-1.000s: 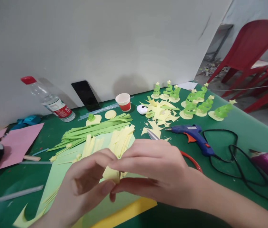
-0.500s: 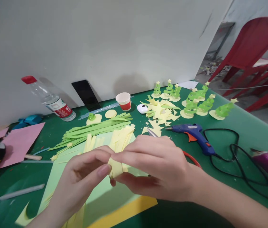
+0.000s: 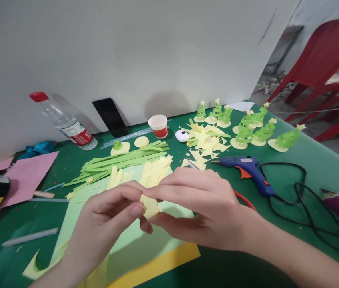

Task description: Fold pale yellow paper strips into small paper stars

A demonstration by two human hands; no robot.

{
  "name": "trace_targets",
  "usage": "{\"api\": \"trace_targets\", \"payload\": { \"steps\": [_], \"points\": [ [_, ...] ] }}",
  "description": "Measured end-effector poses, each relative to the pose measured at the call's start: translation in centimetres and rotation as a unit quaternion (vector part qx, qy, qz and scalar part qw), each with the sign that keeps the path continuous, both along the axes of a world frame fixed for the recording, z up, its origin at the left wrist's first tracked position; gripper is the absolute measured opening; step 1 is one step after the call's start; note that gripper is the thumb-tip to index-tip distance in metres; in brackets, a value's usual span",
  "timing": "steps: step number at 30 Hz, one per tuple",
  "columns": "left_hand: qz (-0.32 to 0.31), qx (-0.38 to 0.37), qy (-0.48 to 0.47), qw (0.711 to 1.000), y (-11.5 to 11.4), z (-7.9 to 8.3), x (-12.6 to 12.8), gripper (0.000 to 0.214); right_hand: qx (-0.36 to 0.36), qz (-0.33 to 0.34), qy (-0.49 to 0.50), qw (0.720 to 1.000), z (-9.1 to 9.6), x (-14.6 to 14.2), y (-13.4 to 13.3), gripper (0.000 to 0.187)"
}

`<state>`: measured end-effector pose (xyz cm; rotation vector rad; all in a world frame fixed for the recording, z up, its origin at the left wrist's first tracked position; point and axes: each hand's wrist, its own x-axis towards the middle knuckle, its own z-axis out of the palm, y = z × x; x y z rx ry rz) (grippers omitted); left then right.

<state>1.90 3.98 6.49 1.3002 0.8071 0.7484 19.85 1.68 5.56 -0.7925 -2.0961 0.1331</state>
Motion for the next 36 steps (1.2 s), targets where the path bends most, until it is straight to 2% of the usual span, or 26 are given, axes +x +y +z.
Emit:
{"api": "trace_targets", "payload": {
  "steps": [4, 6, 11, 13, 16, 20, 27, 36],
  "points": [
    [-0.009, -0.030, -0.009, 0.999, 0.15, -0.23, 0.16, 0.015, -0.009, 0.008, 0.010, 1.000, 0.08, 0.06, -0.10, 0.013],
    [-0.013, -0.016, -0.001, 1.000, 0.20, -0.34, 0.20, 0.019, -0.015, 0.017, 0.018, 1.000, 0.08, 0.00, -0.09, 0.011],
    [-0.010, 0.143, 0.076, 0.987, 0.06, -0.69, -0.13, 0.031, -0.030, 0.025, 0.009, 0.999, -0.08, -0.27, -0.01, 0.010],
    [-0.025, 0.169, 0.086, 0.982, 0.01, -0.87, -0.37, 0.036, -0.031, 0.031, 0.007, 0.999, -0.03, -0.25, 0.00, 0.011],
    [-0.060, 0.131, 0.036, 0.989, 0.01, -1.02, -0.63, 0.040, -0.024, 0.034, 0.004, 0.999, 0.24, -0.06, -0.06, 0.012],
    [-0.090, 0.101, -0.015, 0.991, 0.02, -0.83, -0.62, 0.033, -0.017, 0.014, 0.007, 1.000, 0.60, 0.20, -0.19, 0.012],
    [-0.076, 0.145, 0.034, 0.986, -0.17, -0.71, -0.51, 0.022, -0.011, 0.009, 0.008, 1.000, 0.32, 0.09, -0.34, 0.017],
    [-0.035, 0.169, 0.074, 0.982, -0.08, -0.70, -0.14, 0.028, 0.017, -0.032, -0.034, 0.999, 0.18, -0.05, -0.08, 0.016]
  ]
}}
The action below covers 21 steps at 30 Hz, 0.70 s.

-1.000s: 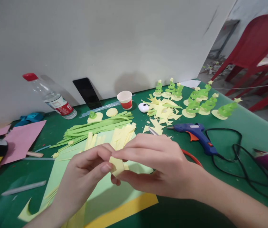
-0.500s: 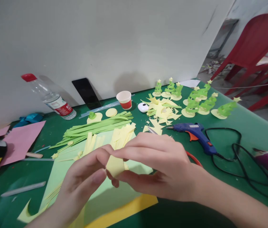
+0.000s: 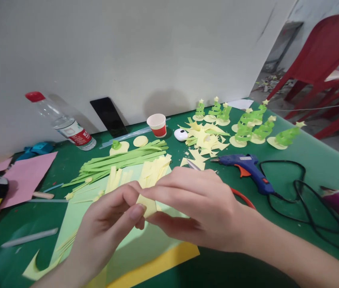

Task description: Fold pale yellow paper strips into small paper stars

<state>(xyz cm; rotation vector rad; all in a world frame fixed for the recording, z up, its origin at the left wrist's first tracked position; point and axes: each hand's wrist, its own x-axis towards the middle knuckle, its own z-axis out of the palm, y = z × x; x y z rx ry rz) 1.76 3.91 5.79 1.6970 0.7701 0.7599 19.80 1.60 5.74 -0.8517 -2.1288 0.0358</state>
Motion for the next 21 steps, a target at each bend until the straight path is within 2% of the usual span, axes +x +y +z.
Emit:
{"api": "trace_targets", "payload": {
  "steps": [5, 8, 11, 14, 17, 21],
  "points": [
    [0.023, 0.039, -0.029, 0.999, 0.07, -0.67, -0.17, 0.032, 0.009, -0.034, 0.004, 0.999, -0.06, -0.32, -0.21, 0.012],
    [0.016, 0.020, -0.060, 0.998, 0.24, -0.86, -0.44, 0.030, 0.006, -0.051, 0.029, 0.998, -0.06, -0.37, -0.29, 0.011],
    [-0.022, -0.019, -0.065, 0.997, 0.32, -0.72, -0.47, 0.024, -0.003, -0.041, 0.052, 0.998, 0.00, -0.43, -0.22, 0.012],
    [-0.046, -0.016, -0.061, 0.997, 0.28, -0.55, -0.35, 0.024, -0.016, -0.013, 0.072, 0.997, -0.01, -0.53, -0.04, 0.013],
    [-0.037, -0.002, -0.066, 0.997, 0.21, -0.55, -0.30, 0.027, -0.023, 0.007, 0.080, 0.997, -0.08, -0.59, 0.10, 0.014],
    [-0.017, 0.021, -0.059, 0.998, 0.17, -0.58, -0.31, 0.031, -0.035, -0.010, 0.082, 0.996, -0.09, -0.61, 0.08, 0.011]
  ]
}}
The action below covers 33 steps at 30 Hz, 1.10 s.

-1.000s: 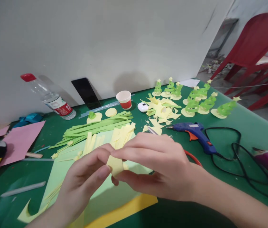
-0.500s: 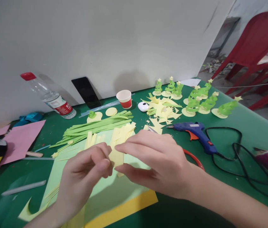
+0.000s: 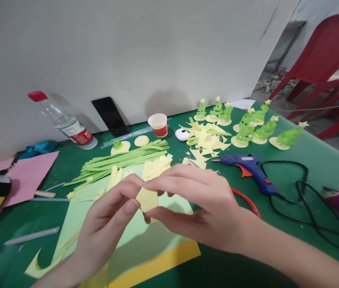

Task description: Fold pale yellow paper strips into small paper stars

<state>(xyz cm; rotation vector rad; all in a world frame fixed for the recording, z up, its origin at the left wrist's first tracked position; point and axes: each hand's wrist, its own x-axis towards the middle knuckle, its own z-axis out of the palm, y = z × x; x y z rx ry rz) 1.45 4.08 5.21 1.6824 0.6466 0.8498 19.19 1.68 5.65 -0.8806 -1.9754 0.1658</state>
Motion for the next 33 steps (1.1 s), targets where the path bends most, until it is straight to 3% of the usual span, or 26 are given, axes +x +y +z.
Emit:
{"api": "trace_targets", "payload": {
  "steps": [5, 9, 17, 23, 30, 33],
  "points": [
    [0.058, 0.073, 0.024, 0.995, 0.1, 0.1, 0.1, 0.022, -0.021, -0.003, 0.009, 1.000, -0.2, -0.2, -0.3, 0.010],
    [0.103, 0.143, 0.035, 0.984, 0.2, 0.0, 0.2, 0.018, -0.095, -0.036, 0.036, 0.994, -0.9, -0.6, -0.3, 0.009],
    [0.134, 0.230, 0.087, 0.960, 0.5, 0.1, 0.1, 0.017, -0.144, -0.024, 0.076, 0.986, -0.8, -1.0, -0.5, 0.009],
    [0.107, 0.185, 0.073, 0.974, 0.6, 0.1, 0.0, 0.017, -0.269, -0.044, 0.145, 0.951, -0.5, -1.3, -0.3, 0.015],
    [0.088, 0.083, 0.034, 0.992, 0.8, 0.2, 0.1, 0.010, -0.386, -0.007, 0.224, 0.895, 0.1, -1.4, 0.1, 0.014],
    [0.067, -0.003, 0.025, 0.997, 0.9, 0.5, 0.2, 0.013, -0.442, 0.039, 0.259, 0.858, 0.1, -1.2, 0.1, 0.012]
  ]
}}
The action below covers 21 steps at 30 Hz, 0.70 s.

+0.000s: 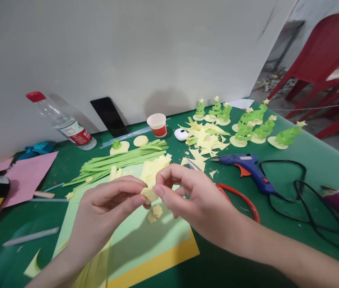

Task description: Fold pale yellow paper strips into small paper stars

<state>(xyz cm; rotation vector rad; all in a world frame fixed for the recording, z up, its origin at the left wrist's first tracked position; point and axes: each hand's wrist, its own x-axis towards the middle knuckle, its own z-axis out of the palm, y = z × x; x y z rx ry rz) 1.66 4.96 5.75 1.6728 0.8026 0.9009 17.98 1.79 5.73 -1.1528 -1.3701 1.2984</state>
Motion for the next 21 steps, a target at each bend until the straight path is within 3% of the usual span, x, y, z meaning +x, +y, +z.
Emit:
{"api": "trace_targets", "payload": {
  "steps": [4, 8, 11, 15, 21],
  "points": [
    [-0.013, -0.122, -0.014, 0.992, 0.3, 0.1, 0.1, 0.011, -0.042, 0.053, 0.050, 0.997, -0.3, 0.5, -0.2, 0.015],
    [-0.044, -0.171, 0.015, 0.984, 0.5, 0.1, 0.0, 0.007, 0.014, 0.066, -0.031, 0.997, -0.5, 1.0, -0.1, 0.021],
    [-0.095, -0.125, 0.072, 0.985, 0.6, 0.3, 0.0, 0.018, 0.055, 0.074, -0.070, 0.993, -0.6, 1.0, 0.2, 0.022],
    [-0.133, -0.036, 0.120, 0.983, 0.4, 0.6, -0.3, 0.028, 0.067, 0.127, -0.045, 0.989, -1.0, 1.0, 0.4, 0.022],
    [-0.114, -0.038, 0.129, 0.984, -0.5, -0.3, -1.0, 0.028, 0.035, 0.186, -0.019, 0.982, -1.9, 0.8, 0.7, 0.022]
  ]
}}
